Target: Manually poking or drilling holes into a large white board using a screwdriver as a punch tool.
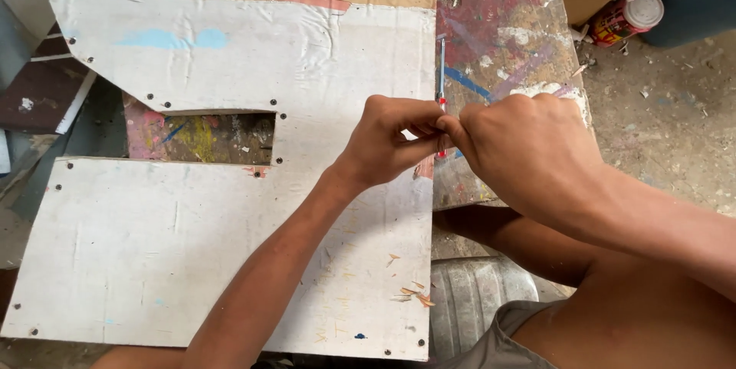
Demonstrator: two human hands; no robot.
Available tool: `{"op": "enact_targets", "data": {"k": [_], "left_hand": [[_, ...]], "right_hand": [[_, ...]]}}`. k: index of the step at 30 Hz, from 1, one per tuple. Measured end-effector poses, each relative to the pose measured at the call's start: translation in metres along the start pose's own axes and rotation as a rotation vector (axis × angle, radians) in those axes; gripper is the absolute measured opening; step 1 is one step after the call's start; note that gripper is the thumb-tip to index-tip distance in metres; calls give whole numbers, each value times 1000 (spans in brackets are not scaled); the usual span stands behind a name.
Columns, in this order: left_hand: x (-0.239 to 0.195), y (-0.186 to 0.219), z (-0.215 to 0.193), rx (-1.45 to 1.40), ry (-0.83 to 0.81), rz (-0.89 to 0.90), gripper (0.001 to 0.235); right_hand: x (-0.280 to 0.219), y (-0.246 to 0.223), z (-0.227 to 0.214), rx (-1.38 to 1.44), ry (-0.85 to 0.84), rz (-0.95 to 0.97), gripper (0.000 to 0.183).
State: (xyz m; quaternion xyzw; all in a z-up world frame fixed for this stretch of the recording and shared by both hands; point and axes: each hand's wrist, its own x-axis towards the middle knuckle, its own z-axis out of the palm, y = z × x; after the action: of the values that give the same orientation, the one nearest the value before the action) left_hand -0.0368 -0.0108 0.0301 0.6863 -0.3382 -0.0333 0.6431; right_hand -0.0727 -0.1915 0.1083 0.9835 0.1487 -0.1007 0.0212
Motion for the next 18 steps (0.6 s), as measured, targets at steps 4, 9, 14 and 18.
{"op": "enact_targets", "data": {"k": [4, 9, 14, 18], "left_hand": [[-1, -2, -3, -6, -14, -7, 10], [-2, -5, -7, -37, -43, -36, 15], [-1, -6, -7, -17, -26, -39, 9], [-1, -5, -4, -55, -14, -80, 20]], "right_hand": [[5, -6, -9, 51, -29, 5, 58], [12, -13, -21, 79, -187, 57, 56], [15, -1, -10, -18, -41, -125, 51], [11, 14, -20, -21, 175, -425, 17]]}}
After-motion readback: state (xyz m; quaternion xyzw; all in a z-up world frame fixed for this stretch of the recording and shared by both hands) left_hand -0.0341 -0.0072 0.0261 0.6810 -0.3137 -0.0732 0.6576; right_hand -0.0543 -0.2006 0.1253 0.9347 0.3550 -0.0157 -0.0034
